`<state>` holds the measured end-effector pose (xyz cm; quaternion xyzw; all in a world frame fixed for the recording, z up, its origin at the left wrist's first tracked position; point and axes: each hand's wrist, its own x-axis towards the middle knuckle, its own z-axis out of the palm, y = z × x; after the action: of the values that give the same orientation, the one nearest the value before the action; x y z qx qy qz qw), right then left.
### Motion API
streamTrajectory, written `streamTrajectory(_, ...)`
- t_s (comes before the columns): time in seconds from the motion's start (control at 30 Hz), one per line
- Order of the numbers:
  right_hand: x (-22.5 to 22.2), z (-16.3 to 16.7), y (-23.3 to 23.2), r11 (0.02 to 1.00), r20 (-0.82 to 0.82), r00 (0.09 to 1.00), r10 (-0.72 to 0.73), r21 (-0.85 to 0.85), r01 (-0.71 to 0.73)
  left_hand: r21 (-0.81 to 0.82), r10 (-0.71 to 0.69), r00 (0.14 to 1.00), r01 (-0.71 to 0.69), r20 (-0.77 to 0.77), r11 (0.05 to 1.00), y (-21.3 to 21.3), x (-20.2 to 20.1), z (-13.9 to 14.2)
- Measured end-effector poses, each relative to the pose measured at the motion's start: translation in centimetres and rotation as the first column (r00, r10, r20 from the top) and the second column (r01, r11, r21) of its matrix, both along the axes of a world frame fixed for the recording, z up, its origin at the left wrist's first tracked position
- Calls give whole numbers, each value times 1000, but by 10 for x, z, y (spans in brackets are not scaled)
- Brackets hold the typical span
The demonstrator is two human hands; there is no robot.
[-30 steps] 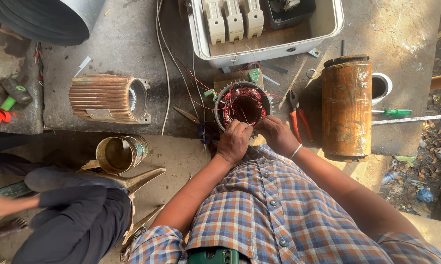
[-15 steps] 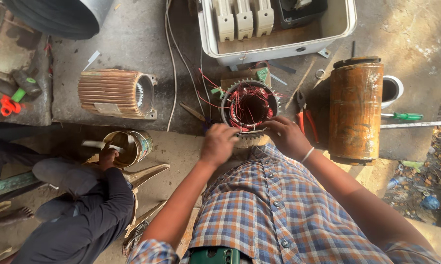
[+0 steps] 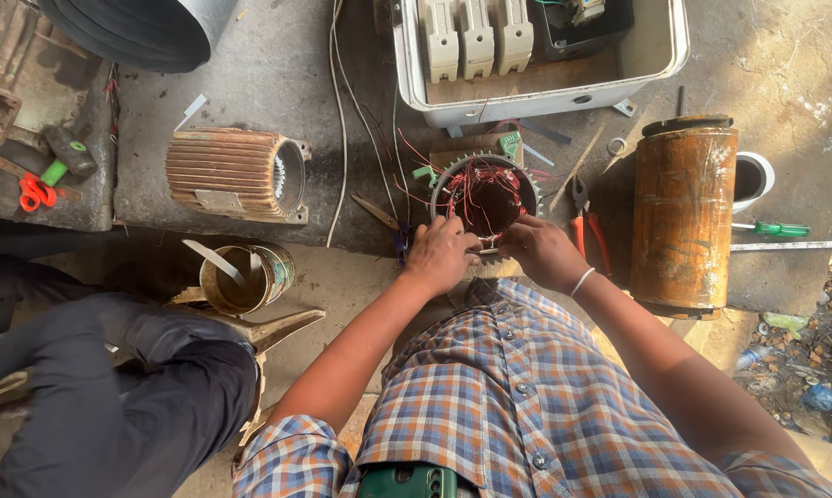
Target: The person sits at an outdoor workshop bench and reworks the copper windings of an electric motor stator. They cut the red enameled winding wires with pliers and scissors, pull the cut wire ends out of the stator slots by hand, and strip insulation from wire ends, working around the stator a section at a time.
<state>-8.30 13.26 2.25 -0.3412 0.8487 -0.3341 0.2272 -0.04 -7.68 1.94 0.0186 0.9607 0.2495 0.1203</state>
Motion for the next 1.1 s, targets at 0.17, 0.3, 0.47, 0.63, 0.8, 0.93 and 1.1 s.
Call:
streamTrajectory(0.17, 10, -1, -6, 999, -96, 994, -50, -1, 50, -127, -192, 977, 203, 93, 971, -19, -15, -2)
streamTrajectory(0.3, 14, -2, -10, 998, -198, 979, -57, -22, 54, -8, -295, 951, 295, -90, 955, -34, -18, -10)
streamTrajectory(0.47, 15, -3, -9, 997, -305, 952, -9, -70, -13, -32, -436, 823, 457, -365, 889, -43, -13, -23)
streamTrajectory(0.63, 14, -4, -11, 999, -300, 954, -13, -33, 3, 74, -416, 833, 472, -365, 879, -50, -19, -24)
streamTrajectory(0.8, 9, -6, -13, 999, -301, 953, 28, 43, -16, -133, -542, 741, 538, -397, 832, -50, -17, -14)
streamTrajectory(0.93, 7, -10, -16, 995, -318, 947, 38, 97, -7, -302, -616, 687, 537, -386, 788, -51, -16, -10)
streamTrajectory(1.1, 9, -14, -15, 994, -350, 934, 68, 105, -33, -147, -388, 860, 359, -332, 922, -45, -15, -4)
